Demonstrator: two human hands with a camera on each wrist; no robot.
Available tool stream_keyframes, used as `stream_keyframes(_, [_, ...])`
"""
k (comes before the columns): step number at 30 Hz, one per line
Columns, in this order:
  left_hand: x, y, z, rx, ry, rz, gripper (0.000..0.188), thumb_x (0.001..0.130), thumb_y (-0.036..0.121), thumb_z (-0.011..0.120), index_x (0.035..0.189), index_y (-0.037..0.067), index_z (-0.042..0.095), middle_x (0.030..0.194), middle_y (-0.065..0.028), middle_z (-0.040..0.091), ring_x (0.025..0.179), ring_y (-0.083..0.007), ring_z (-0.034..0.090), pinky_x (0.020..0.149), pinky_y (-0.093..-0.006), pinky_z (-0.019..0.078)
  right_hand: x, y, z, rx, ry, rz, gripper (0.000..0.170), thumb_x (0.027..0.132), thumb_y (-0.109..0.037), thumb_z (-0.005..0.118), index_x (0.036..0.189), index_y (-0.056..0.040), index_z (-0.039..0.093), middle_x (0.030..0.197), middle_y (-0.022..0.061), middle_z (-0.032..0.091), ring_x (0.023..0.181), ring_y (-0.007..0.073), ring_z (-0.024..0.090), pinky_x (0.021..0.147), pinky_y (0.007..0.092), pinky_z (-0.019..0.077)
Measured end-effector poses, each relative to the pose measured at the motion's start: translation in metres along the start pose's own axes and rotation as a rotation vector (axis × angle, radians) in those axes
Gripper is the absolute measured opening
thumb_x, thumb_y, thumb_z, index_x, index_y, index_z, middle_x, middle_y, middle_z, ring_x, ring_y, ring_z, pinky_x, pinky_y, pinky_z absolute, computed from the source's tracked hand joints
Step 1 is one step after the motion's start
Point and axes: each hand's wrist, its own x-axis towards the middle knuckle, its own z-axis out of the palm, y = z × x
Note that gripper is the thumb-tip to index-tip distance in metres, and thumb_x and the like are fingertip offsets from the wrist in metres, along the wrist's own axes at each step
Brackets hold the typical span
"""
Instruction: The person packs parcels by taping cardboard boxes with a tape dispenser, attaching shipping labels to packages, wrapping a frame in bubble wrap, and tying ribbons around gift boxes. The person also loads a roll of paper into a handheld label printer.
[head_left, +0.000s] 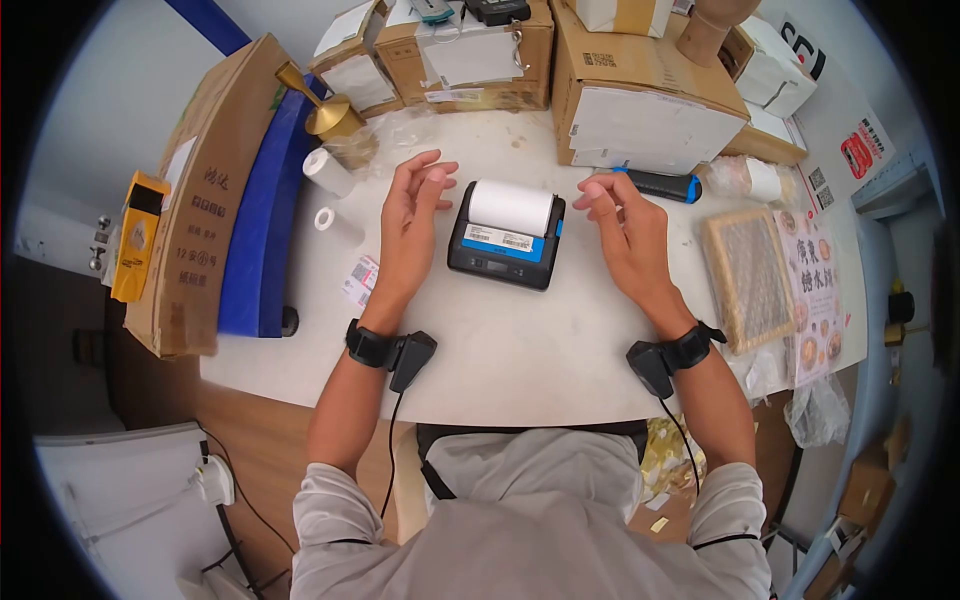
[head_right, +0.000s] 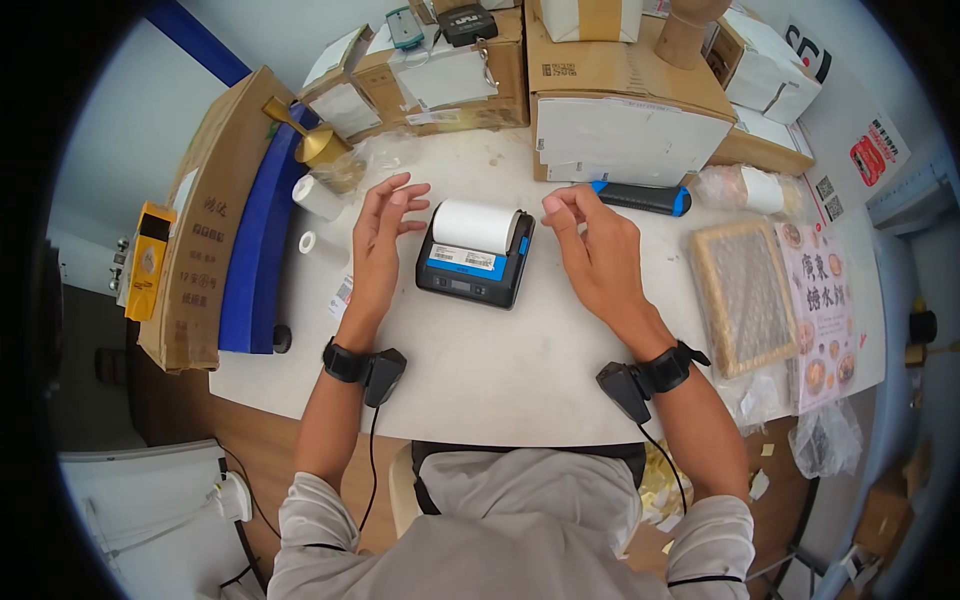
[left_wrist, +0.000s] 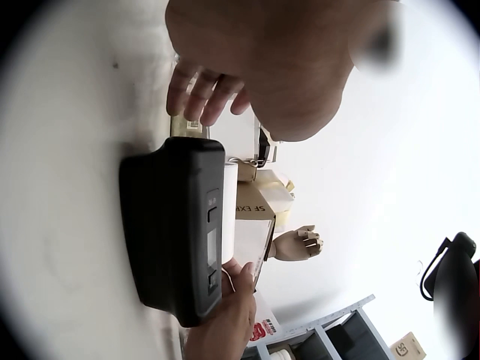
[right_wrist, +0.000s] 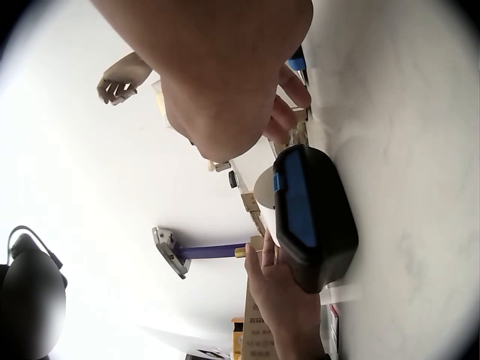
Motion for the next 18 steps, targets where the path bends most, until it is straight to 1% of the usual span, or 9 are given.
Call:
stream_keyframes(2, [0.0, -0.004, -0.003, -0.077, -0.102, -0.236, 0.045, 0.106, 0.036, 0.046, 0.133, 0.002, 0.054, 0.117, -0.012, 0.067, 0.099, -0.0167, 0.064, 0.088, -0.0304, 0.0497, 0.001, -0.004, -0.005, 0.0, -0.079, 0.054, 0.034, 0.104, -0.033, 0.053, 0.095, -0.0015, 0.063, 0.074, 0.0115, 0.071, 0.056, 0.0155, 0.062, 0.054, 0.0291, 0.0428])
stream_keyframes(3, [0.0, -0.005, -0.001, -0.039, -0.109, -0.245, 0.042, 0.105, 0.036, 0.046, 0.13, 0.003, 0.055, 0.112, -0.0096, 0.067, 0.093, -0.0129, 0.062, 0.083, -0.0284, 0.0489, 0.001, -0.006, -0.006, -0.001, -0.153, 0.111, 0.037, 0.105, -0.034, 0.052, 0.09, -0.0012, 0.061, 0.069, 0.011, 0.069, 0.051, 0.0137, 0.058, 0.054, 0.0287, 0.0421])
stream_keyframes(4, [-0.001, -0.005, -0.001, -0.041, -0.106, -0.246, 0.042, 0.105, 0.036, 0.046, 0.13, 0.003, 0.055, 0.112, -0.0096, 0.067, 0.093, -0.0129, 0.062, 0.083, -0.0284, 0.0489, 0.001, -0.008, -0.007, -0.003, -0.156, 0.111, 0.037, 0.105, -0.034, 0.052, 0.09, -0.0012, 0.061, 0.069, 0.011, 0.069, 0.051, 0.0137, 0.058, 0.054, 0.0287, 0.0421])
stream_keyframes(6, [-0.003, 0.002, -0.001, 0.013, -0.159, -0.242, 0.042, 0.103, 0.034, 0.049, 0.132, 0.003, 0.056, 0.114, -0.0097, 0.067, 0.096, -0.0136, 0.062, 0.086, -0.0284, 0.0485, 0.0, -0.009, -0.007, 0.061, -0.279, 0.146, 0.038, 0.106, -0.034, 0.05, 0.088, -0.0008, 0.057, 0.067, 0.0116, 0.068, 0.055, 0.0142, 0.061, 0.055, 0.0285, 0.044])
stream_keyframes(10, [-0.004, 0.006, -0.002, -0.083, -0.166, -0.246, 0.047, 0.101, 0.032, 0.053, 0.138, 0.004, 0.052, 0.12, -0.0108, 0.067, 0.102, -0.0154, 0.063, 0.093, -0.0301, 0.0471, -0.004, -0.01, -0.003, 0.234, -0.288, 0.13, 0.038, 0.106, -0.034, 0.05, 0.091, -0.0003, 0.057, 0.069, 0.0122, 0.07, 0.058, 0.0158, 0.064, 0.057, 0.0282, 0.0464])
stream_keyframes(12, [-0.002, 0.002, -0.002, -0.236, -0.185, -0.242, 0.05, 0.1, 0.02, 0.059, 0.143, 0.0, 0.044, 0.122, -0.0138, 0.066, 0.11, -0.019, 0.063, 0.098, -0.0331, 0.0489, -0.005, -0.008, -0.005, 0.26, -0.294, 0.169, 0.036, 0.106, -0.033, 0.049, 0.092, -0.0005, 0.056, 0.074, 0.0128, 0.071, 0.063, 0.0174, 0.068, 0.059, 0.0283, 0.0486])
stream_keyframes(13, [-0.002, 0.003, -0.002, -0.237, -0.182, -0.243, 0.05, 0.1, 0.02, 0.059, 0.143, 0.0, 0.044, 0.122, -0.0138, 0.066, 0.11, -0.019, 0.063, 0.098, -0.0331, 0.0489, -0.005, -0.008, -0.005, 0.259, -0.297, 0.169, 0.036, 0.106, -0.033, 0.049, 0.092, -0.0005, 0.056, 0.074, 0.0128, 0.071, 0.063, 0.0174, 0.068, 0.059, 0.0283, 0.0486])
stream_keyframes(16, [-0.003, 0.004, -0.001, -0.164, -0.21, -0.185, 0.061, 0.095, 0.023, 0.067, 0.146, 0.001, 0.04, 0.132, -0.0175, 0.062, 0.116, -0.0223, 0.061, 0.102, -0.0357, 0.0463, -0.006, -0.005, -0.004, 0.338, -0.32, 0.177, 0.035, 0.106, -0.032, 0.048, 0.091, -0.0006, 0.056, 0.078, 0.013, 0.073, 0.067, 0.0177, 0.07, 0.06, 0.0288, 0.0492])
stream_keyframes(18, [-0.006, 0.005, 0.002, 0.044, -0.22, -0.055, 0.084, 0.08, 0.037, 0.082, 0.146, 0.003, 0.041, 0.132, -0.0193, 0.058, 0.119, -0.0272, 0.058, 0.103, -0.0385, 0.0452, -0.005, -0.005, -0.002, 0.305, -0.342, 0.181, 0.036, 0.106, -0.031, 0.048, 0.091, -0.0002, 0.057, 0.079, 0.0124, 0.073, 0.064, 0.0169, 0.068, 0.06, 0.0287, 0.0491])
